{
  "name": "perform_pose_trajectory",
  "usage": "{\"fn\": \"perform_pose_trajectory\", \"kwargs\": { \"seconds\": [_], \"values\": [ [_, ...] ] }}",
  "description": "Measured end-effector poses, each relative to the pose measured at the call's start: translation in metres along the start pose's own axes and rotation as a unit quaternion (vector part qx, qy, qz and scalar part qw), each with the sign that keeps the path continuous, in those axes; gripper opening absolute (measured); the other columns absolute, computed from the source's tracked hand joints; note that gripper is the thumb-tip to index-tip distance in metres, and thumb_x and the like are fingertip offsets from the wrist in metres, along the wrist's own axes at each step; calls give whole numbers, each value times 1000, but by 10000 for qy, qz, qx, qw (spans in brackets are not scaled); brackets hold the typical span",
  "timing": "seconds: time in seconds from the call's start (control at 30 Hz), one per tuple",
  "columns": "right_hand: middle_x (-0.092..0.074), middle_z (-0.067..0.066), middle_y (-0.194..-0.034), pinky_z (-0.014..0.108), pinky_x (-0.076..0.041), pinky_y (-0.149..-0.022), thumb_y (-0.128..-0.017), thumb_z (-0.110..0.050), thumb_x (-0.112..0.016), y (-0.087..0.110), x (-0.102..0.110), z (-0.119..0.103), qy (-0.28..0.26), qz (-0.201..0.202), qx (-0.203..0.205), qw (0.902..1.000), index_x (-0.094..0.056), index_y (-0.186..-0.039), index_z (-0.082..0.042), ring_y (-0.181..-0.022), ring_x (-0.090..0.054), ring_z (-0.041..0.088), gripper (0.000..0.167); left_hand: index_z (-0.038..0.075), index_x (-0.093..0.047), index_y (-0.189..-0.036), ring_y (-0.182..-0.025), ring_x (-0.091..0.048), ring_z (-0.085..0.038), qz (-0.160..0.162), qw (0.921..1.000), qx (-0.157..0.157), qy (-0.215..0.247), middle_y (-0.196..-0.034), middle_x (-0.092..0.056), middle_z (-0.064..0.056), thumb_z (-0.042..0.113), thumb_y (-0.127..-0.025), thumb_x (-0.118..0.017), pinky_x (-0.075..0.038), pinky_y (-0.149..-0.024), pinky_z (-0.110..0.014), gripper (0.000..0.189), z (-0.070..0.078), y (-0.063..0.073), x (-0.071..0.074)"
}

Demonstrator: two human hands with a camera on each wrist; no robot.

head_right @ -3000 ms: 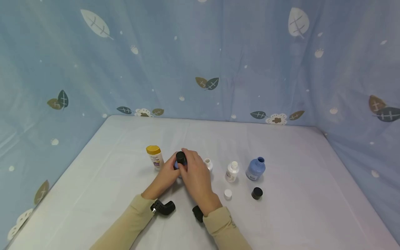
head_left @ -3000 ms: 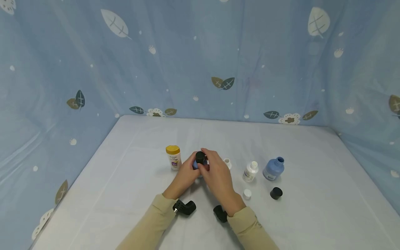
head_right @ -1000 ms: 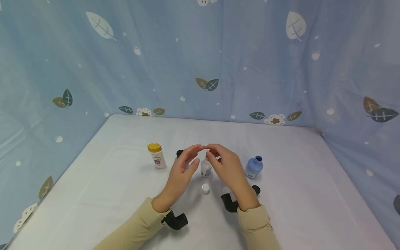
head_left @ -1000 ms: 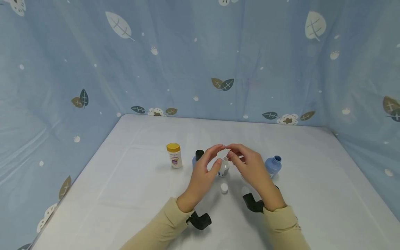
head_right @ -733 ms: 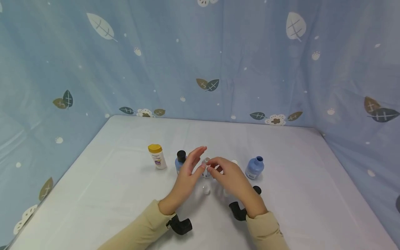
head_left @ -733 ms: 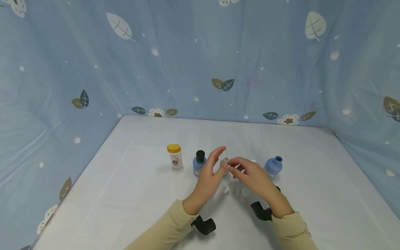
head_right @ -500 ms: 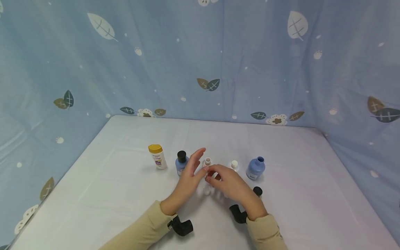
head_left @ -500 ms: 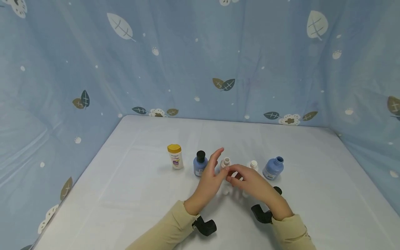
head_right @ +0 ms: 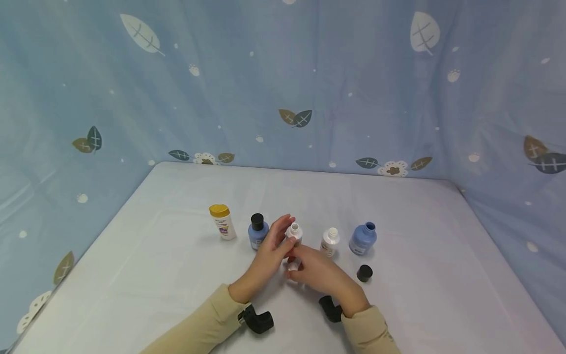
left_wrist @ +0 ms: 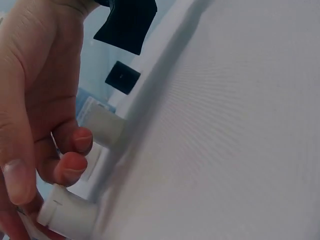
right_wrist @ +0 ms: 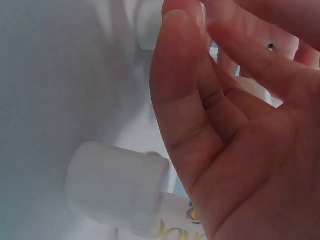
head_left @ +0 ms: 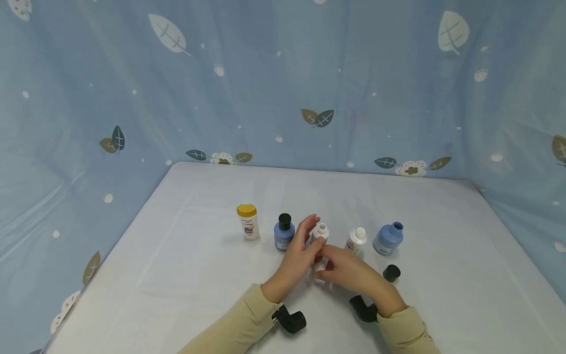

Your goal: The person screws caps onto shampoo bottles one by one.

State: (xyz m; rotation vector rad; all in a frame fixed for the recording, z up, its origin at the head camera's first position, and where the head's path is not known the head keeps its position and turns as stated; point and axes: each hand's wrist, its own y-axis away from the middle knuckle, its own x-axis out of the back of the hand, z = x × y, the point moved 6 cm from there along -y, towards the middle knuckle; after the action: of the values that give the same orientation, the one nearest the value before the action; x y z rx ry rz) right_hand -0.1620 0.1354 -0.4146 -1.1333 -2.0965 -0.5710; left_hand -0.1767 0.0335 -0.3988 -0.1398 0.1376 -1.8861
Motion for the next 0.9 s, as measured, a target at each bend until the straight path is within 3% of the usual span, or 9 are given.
{"fn": "perform_pose_trajectory", "kwargs": {
  "seconds": [0.17, 0.33, 0.47, 0.63, 0.9],
  "values": [
    [-55, -5, -85, 23, -41, -54, -74, -12, -70, -1, -3, 0, 284, 107, 148, 9994, -55, -97, -13, -62, -47, 7, 27, 10, -32, -136, -122, -36, -23, -84, 9999, 17, -66, -135, -38, -7, 10, -92, -47, -29, -98, -45, 46, -17, 0, 0],
    [-54, -5, -88, 24, -42, -60, -74, -12, -70, -3, -5, 0, 659, 181, 248, 9974, -57, -96, -14, -69, -48, 8, 26, 22, -34, -136, -121, -37, -15, -139, 9997, -76, -210, -134, -38, 4, 16, -93, -48, -30, -98, -39, 45, -39, -3, 0],
    [-55, -6, -87, 25, -43, -62, -75, -12, -69, -3, -4, 1, 648, 231, 218, 9974, -56, -93, -13, -72, -51, 8, 22, 29, -38, -133, -121, -37, -9, -158, 9993, -162, -290, -133, -39, 10, 23, -93, -47, -29, -99, -35, 42, -46, -5, 0],
    [-58, -10, -88, 22, -44, -59, -80, -17, -66, -1, 4, 3, 355, 256, -82, 9990, -59, -96, -17, -71, -54, 4, 18, 26, -42, -130, -120, -38, -8, -106, 9994, -79, -305, -130, -42, 8, 22, -94, -47, -29, -99, -33, 37, -44, -6, 0],
    [-56, -19, -79, 23, -43, -59, -84, -32, -61, 5, 26, -2, 413, 638, -225, 9969, -63, -98, -26, -69, -51, 2, 16, 8, -44, -127, -119, -40, -16, -4, 9994, -138, -303, -126, -47, -5, 11, -92, -48, -29, -99, -37, 35, -18, -4, 1]
  ]
}}
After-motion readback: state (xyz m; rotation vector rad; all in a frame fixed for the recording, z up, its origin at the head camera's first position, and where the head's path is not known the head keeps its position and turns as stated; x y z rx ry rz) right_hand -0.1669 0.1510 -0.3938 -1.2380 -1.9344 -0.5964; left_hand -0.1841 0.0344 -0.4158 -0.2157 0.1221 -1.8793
